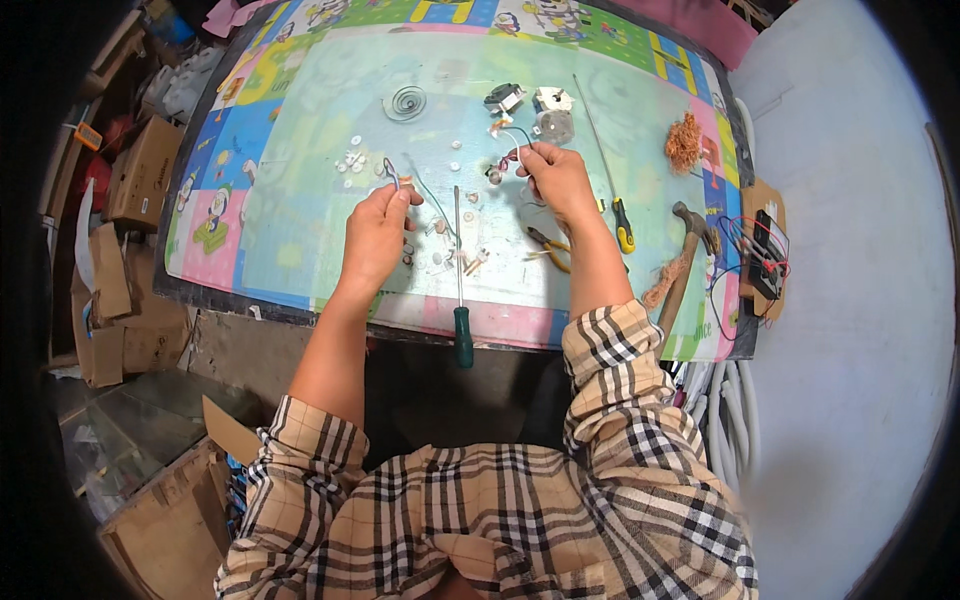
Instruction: The person assembles small electrical components on a colorful table, using pliers and a screwdriver to strip wires and connect parts. They handle multiple small white plastic pieces and wires, occasionally reaching for additional items from nearby boxes.
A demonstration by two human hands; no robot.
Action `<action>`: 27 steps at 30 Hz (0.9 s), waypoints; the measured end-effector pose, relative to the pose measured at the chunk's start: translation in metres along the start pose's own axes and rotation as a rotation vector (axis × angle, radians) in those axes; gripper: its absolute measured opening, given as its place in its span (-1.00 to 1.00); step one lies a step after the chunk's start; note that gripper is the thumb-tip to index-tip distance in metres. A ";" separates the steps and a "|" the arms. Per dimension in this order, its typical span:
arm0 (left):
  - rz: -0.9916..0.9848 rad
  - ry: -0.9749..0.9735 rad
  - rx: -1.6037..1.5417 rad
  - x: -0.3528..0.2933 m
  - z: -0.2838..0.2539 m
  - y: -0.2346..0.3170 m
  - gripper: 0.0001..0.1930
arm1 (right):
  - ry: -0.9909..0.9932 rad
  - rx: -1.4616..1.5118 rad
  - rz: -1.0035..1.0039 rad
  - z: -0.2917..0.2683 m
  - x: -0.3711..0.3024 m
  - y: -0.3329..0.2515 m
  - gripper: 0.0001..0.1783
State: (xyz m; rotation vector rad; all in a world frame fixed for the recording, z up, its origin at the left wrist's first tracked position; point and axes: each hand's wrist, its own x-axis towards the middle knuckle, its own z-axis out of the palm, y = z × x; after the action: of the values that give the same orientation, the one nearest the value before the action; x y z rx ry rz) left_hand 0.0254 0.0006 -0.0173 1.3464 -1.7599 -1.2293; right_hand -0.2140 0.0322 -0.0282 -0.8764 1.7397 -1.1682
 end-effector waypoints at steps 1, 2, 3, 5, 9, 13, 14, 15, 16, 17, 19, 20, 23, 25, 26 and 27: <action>0.055 0.039 0.081 0.002 0.002 -0.008 -0.76 | -0.021 0.051 0.029 0.001 -0.001 -0.003 -0.80; 0.164 0.103 0.155 0.002 0.002 -0.010 -0.77 | -0.041 0.101 0.058 0.002 -0.002 -0.004 -0.79; 0.273 0.164 0.231 0.001 0.004 -0.010 -0.79 | -0.093 0.184 0.109 0.003 -0.004 -0.005 -0.78; 0.398 0.197 0.366 -0.003 0.007 -0.007 -0.83 | -0.176 0.239 0.120 0.006 -0.007 -0.008 -0.76; 0.470 0.173 0.371 -0.010 0.021 0.002 -0.87 | -0.317 0.426 0.142 0.008 -0.008 -0.010 -0.71; 0.633 0.119 0.606 -0.017 0.027 0.000 -0.88 | -0.353 0.541 0.166 0.020 -0.017 -0.022 -0.69; 0.654 0.089 0.631 -0.019 0.028 0.000 -0.88 | -0.377 0.524 0.145 0.024 -0.019 -0.022 -0.68; 0.674 0.060 0.656 -0.022 0.030 0.001 -0.87 | -0.401 0.507 0.124 0.027 -0.020 -0.022 -0.68; 0.693 0.031 0.680 -0.025 0.032 0.002 -0.85 | -0.426 0.490 0.103 0.029 -0.021 -0.021 -0.67; 0.702 0.035 0.690 -0.027 0.035 0.003 -0.85 | -0.452 0.446 0.101 0.030 -0.021 -0.021 -0.65; 0.692 -0.020 0.727 -0.030 0.037 0.004 -0.86 | -0.420 0.355 0.044 0.038 -0.026 -0.024 -0.64; 0.687 -0.047 0.746 -0.032 0.038 0.004 -0.86 | -0.405 0.310 0.015 0.041 -0.028 -0.026 -0.62; 0.631 -0.112 0.772 -0.032 0.040 0.000 -0.81 | -0.475 0.376 -0.004 0.043 -0.033 -0.029 -0.58; 0.562 -0.100 0.651 -0.029 0.041 -0.005 -0.75 | -0.488 0.402 -0.034 0.043 -0.036 -0.032 -0.58; 0.522 -0.048 0.530 -0.027 0.042 -0.013 -0.72 | -0.476 0.414 -0.043 0.043 -0.039 -0.036 -0.59; 0.484 0.001 0.410 -0.025 0.039 -0.010 -0.69 | -0.461 0.429 -0.053 0.043 -0.040 -0.037 -0.59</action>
State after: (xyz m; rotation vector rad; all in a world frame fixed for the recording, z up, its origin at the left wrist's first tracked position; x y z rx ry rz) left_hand 0.0033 0.0359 -0.0401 1.0245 -2.2479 -0.6256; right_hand -0.1553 0.0404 0.0083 -0.8447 1.0514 -1.1997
